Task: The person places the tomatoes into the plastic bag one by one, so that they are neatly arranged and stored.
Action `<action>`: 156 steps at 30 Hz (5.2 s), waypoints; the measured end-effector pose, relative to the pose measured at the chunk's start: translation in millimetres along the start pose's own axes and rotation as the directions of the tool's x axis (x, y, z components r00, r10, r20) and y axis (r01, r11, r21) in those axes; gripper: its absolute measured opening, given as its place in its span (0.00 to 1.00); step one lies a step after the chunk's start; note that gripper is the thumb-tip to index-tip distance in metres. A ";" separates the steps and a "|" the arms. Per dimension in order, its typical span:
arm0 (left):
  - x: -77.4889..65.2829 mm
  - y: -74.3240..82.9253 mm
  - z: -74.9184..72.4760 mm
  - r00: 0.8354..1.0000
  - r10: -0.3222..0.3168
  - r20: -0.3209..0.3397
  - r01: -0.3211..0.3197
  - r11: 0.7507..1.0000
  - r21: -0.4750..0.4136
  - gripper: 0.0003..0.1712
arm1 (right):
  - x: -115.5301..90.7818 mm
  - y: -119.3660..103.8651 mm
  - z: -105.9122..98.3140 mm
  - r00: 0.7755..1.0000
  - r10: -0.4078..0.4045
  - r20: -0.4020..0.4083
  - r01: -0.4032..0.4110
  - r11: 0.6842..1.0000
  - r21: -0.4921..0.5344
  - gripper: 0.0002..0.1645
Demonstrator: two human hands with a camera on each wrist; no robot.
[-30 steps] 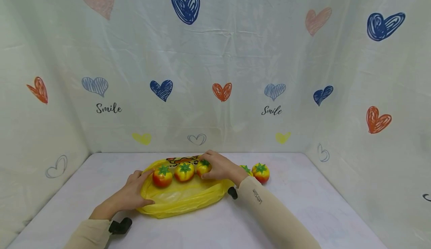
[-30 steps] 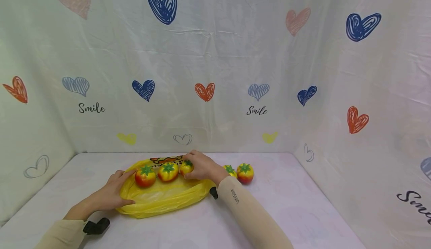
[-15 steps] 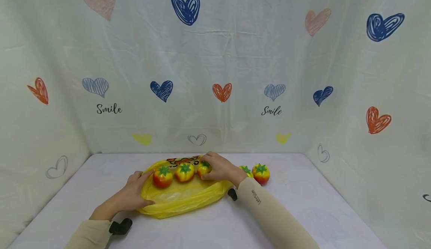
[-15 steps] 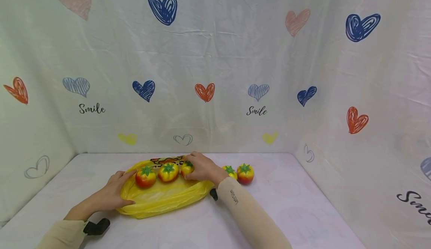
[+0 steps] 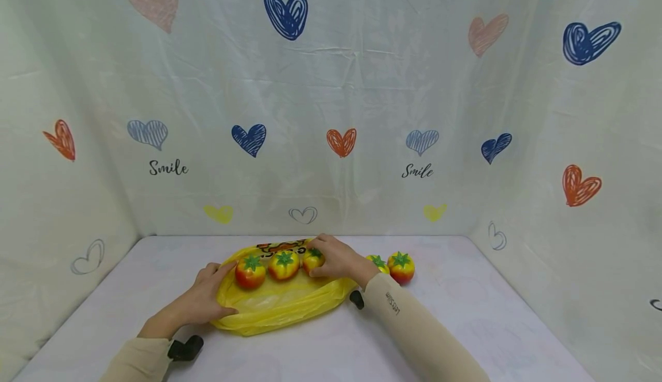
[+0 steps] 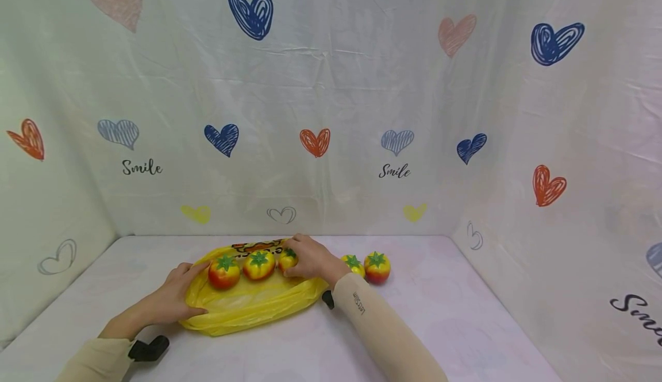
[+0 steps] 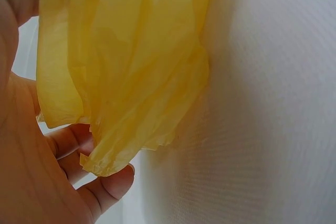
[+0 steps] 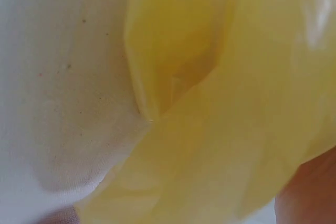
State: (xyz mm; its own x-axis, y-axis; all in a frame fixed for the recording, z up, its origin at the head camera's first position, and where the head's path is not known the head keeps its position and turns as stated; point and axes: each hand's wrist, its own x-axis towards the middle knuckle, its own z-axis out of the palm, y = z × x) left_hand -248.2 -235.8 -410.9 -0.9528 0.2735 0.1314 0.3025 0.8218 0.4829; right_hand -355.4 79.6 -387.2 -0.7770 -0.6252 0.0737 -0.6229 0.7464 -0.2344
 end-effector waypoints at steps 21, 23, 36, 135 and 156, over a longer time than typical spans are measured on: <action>0.6 -0.5 1.0 1.000 0.001 -0.009 -0.001 1.000 0.016 0.58 | -4.5 -2.3 -5.4 0.999 -0.028 -0.020 0.028 1.000 0.008 0.35; 0.5 -0.4 1.1 1.000 -0.001 -0.009 0.001 1.000 0.016 0.58 | -4.8 -2.5 -6.7 0.999 -0.034 -0.025 0.034 0.999 0.008 0.35; 0.6 -0.4 2.1 1.000 -0.015 -0.004 0.015 1.000 0.018 0.58 | -16.2 -4.9 -14.3 0.995 -0.067 -0.076 0.070 0.997 0.037 0.32; 0.1 -0.3 2.3 1.000 0.014 -0.019 -0.014 1.000 0.023 0.58 | -129.2 99.5 -28.1 0.923 0.272 -0.274 -0.233 0.958 0.168 0.34; 1.1 0.0 1.9 1.000 -0.008 0.000 0.008 1.000 0.014 0.58 | -139.3 124.8 -24.2 0.918 0.315 -0.240 -0.244 0.927 0.285 0.39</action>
State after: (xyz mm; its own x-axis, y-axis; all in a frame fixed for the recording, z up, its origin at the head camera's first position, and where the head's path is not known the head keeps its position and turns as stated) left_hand -249.2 -234.6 -412.4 -0.9553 0.2665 0.1277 0.2949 0.8308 0.4721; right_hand -327.2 265.3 -403.3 -0.9316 -0.2843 0.2265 -0.3622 0.7794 -0.5113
